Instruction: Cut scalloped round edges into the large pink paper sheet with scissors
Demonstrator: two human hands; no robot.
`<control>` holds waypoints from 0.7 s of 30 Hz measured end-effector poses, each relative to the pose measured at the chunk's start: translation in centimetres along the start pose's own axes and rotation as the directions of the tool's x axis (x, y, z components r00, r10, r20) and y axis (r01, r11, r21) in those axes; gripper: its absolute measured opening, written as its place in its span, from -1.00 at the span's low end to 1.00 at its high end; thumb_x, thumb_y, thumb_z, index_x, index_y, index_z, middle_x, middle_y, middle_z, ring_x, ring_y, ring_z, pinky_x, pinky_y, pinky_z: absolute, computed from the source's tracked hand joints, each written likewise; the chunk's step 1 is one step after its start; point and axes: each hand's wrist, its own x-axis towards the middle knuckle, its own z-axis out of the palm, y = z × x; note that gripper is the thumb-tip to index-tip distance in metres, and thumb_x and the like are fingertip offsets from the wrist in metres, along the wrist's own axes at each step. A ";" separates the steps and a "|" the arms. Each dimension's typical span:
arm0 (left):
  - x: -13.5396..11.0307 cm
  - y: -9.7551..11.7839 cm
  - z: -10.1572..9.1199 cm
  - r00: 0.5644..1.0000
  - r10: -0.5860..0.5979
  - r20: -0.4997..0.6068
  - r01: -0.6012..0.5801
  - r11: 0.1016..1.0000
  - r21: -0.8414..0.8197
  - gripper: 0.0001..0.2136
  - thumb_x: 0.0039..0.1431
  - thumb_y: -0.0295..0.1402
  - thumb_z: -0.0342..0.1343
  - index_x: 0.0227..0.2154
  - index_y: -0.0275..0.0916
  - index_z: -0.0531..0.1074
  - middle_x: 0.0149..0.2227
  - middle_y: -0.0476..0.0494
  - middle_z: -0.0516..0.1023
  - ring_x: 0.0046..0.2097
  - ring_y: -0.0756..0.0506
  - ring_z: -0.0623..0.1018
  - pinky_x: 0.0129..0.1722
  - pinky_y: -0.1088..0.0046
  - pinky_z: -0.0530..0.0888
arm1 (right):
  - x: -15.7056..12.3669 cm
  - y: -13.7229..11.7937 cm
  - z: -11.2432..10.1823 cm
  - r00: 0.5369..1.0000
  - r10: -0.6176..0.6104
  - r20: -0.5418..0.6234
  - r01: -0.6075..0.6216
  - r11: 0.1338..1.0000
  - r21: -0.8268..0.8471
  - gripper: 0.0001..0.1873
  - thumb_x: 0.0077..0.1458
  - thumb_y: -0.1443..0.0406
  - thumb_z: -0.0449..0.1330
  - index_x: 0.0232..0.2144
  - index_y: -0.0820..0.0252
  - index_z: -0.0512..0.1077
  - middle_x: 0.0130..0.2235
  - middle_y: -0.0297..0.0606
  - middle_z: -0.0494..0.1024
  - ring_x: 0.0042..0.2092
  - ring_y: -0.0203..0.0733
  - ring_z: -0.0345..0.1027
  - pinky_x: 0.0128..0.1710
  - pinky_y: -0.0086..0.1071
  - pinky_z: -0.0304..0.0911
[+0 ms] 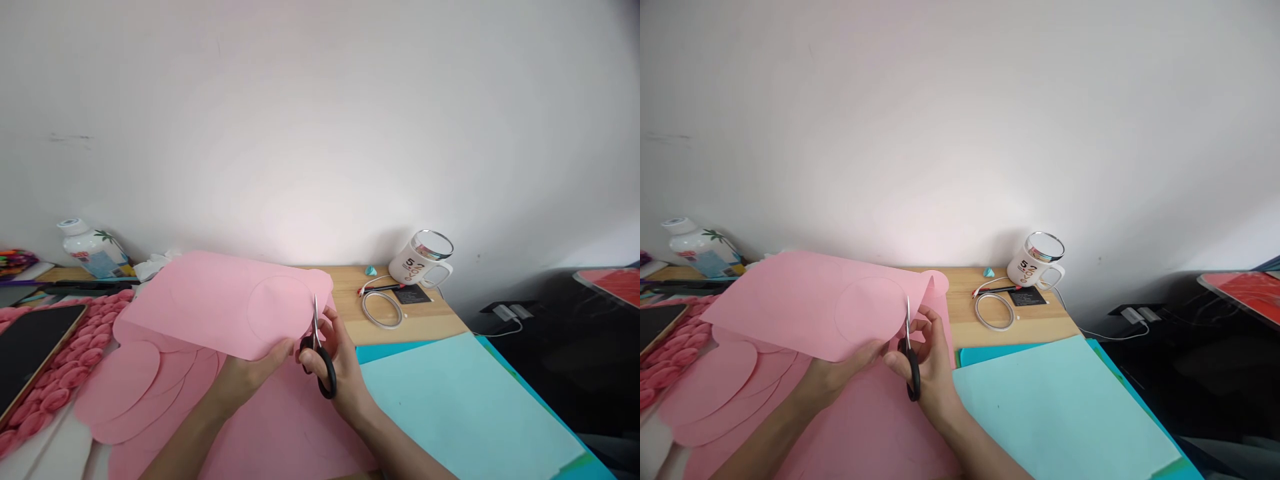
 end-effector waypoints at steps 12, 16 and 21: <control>0.0 -0.6 0.3 0.994 0.040 -0.105 -0.047 0.997 -0.065 -0.86 0.03 -0.27 0.07 -0.52 -0.22 0.37 -0.58 -0.01 0.41 -0.47 -0.05 0.43 -0.44 0.42 0.43 | -0.4 0.4 0.4 0.997 -0.014 -0.071 0.011 0.999 -0.040 -0.40 -0.14 0.17 0.29 -0.07 -0.04 0.10 -0.33 -0.36 0.26 -0.49 -0.34 0.22 -0.56 -0.46 0.08; -0.2 -0.7 0.7 0.995 0.009 -0.095 -0.012 1.000 -0.027 -0.86 0.06 -0.27 0.07 -0.45 -0.21 0.44 -0.51 -0.03 0.50 -0.40 -0.09 0.50 -0.36 0.39 0.48 | -0.6 0.9 0.4 0.997 -0.001 -0.077 -0.001 1.000 -0.030 -0.37 -0.17 0.19 0.31 -0.06 -0.04 0.10 -0.32 -0.37 0.24 -0.48 -0.34 0.21 -0.56 -0.46 0.11; -0.3 -1.0 0.5 0.997 0.004 -0.081 -0.013 0.994 -0.107 -0.85 0.08 -0.34 0.07 -0.30 -0.23 0.46 -0.31 -0.09 0.55 -0.20 -0.12 0.51 -0.19 0.37 0.48 | -0.3 0.3 0.6 0.998 0.006 -0.055 -0.006 1.000 -0.009 -0.31 -0.22 0.21 0.34 -0.06 -0.05 0.10 -0.28 -0.33 0.27 -0.43 -0.30 0.26 -0.53 -0.45 0.18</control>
